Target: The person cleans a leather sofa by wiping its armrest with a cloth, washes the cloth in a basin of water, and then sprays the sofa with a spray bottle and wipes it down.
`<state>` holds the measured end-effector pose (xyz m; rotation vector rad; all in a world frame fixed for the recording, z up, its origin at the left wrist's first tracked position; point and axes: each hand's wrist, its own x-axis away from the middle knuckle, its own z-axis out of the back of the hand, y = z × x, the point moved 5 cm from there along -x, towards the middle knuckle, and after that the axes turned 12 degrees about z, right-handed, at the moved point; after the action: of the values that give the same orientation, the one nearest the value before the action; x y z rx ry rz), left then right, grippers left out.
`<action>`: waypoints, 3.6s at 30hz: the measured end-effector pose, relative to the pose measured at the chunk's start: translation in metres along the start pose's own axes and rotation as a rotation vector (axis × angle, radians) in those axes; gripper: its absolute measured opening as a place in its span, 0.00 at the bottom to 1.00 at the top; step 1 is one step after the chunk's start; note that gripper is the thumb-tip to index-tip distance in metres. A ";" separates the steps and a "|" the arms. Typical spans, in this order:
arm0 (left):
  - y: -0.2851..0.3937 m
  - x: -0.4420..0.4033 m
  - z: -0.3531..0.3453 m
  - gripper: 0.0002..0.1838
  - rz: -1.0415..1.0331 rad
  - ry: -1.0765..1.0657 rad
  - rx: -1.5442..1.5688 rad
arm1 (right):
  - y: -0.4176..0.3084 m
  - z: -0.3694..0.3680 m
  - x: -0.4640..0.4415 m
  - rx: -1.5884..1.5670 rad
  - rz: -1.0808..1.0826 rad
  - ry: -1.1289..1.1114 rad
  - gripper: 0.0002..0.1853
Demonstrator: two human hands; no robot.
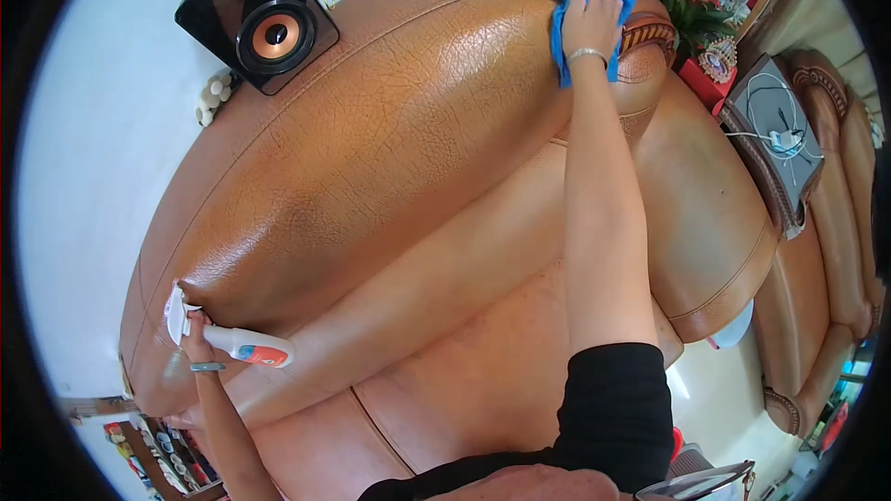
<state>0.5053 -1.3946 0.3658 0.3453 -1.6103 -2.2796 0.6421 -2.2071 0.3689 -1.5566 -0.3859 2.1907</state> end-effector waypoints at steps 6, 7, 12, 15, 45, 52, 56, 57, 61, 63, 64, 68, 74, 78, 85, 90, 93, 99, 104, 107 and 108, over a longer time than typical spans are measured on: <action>-0.019 -0.018 0.017 0.10 -0.029 -0.027 -0.073 | -0.180 0.062 0.073 -0.293 0.446 -0.183 0.17; -0.008 -0.011 0.008 0.10 -0.058 -0.056 -0.091 | -0.211 0.076 0.094 -0.302 0.506 -0.309 0.19; -0.014 -0.023 0.019 0.08 0.061 -0.026 -0.074 | -0.180 0.064 0.106 -0.532 0.578 -0.302 0.24; -0.015 -0.018 0.023 0.09 0.003 -0.008 -0.039 | -0.071 0.022 0.054 -0.175 0.269 -0.018 0.21; 0.002 -0.001 0.010 0.09 -0.032 0.036 -0.038 | 0.026 -0.007 0.262 -0.434 -0.633 0.002 0.23; 0.003 -0.004 0.010 0.08 -0.011 0.077 -0.067 | -0.193 0.112 0.455 -0.612 0.170 -0.712 0.37; 0.003 -0.001 0.006 0.09 0.020 0.046 -0.035 | -0.120 0.094 0.431 -0.660 -0.658 -0.590 0.37; -0.001 -0.003 0.012 0.09 0.033 0.055 -0.040 | -0.090 0.082 0.394 -0.506 -0.636 -0.490 0.35; 0.009 0.006 -0.002 0.08 0.003 0.122 0.009 | -0.006 0.025 0.311 0.229 0.030 -0.637 0.26; 0.008 0.005 0.000 0.09 -0.003 0.098 0.020 | -0.009 0.016 0.319 0.399 0.008 -0.714 0.27; 0.011 0.007 -0.005 0.09 -0.026 0.117 0.009 | -0.032 0.022 0.339 0.298 -0.001 -0.716 0.27; 0.007 0.007 -0.003 0.10 0.039 0.073 -0.069 | -0.173 0.098 0.443 -0.311 0.219 -1.063 0.28; 0.011 0.007 -0.007 0.08 -0.012 0.071 -0.092 | -0.121 0.061 0.461 -0.494 -0.276 -0.358 0.32; 0.029 0.022 -0.030 0.07 -0.002 0.053 0.069 | -0.109 0.025 0.305 -0.540 -0.390 -0.342 0.31; 0.022 0.016 -0.034 0.08 -0.040 -0.071 0.119 | -0.405 0.116 0.339 -0.639 0.645 -0.476 0.30; 0.025 0.021 -0.037 0.16 -0.001 -0.138 0.043 | -0.402 0.115 0.307 -0.421 1.155 -0.690 0.29; 0.008 0.009 -0.043 0.18 -0.104 -0.062 0.007 | -0.311 0.082 0.265 -0.198 1.074 -0.498 0.25; -0.015 0.085 0.013 0.17 -0.190 -0.186 0.250 | -0.433 0.102 0.345 -0.278 1.292 -0.450 0.12; -0.136 0.172 0.128 0.10 -0.163 0.105 0.274 | -0.728 0.161 0.477 -0.620 1.363 -0.585 0.19; -0.206 0.215 0.167 0.10 0.200 0.300 0.319 | -0.804 0.167 0.521 -0.574 1.492 -0.855 0.30; -0.226 0.229 0.177 0.09 0.224 0.363 0.276 | -0.810 0.168 0.528 -0.584 1.579 -0.826 0.34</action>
<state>0.2001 -1.2633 0.2095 0.5762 -1.6719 -1.7161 0.4793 -1.2392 0.3584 -1.1021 0.1390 4.2866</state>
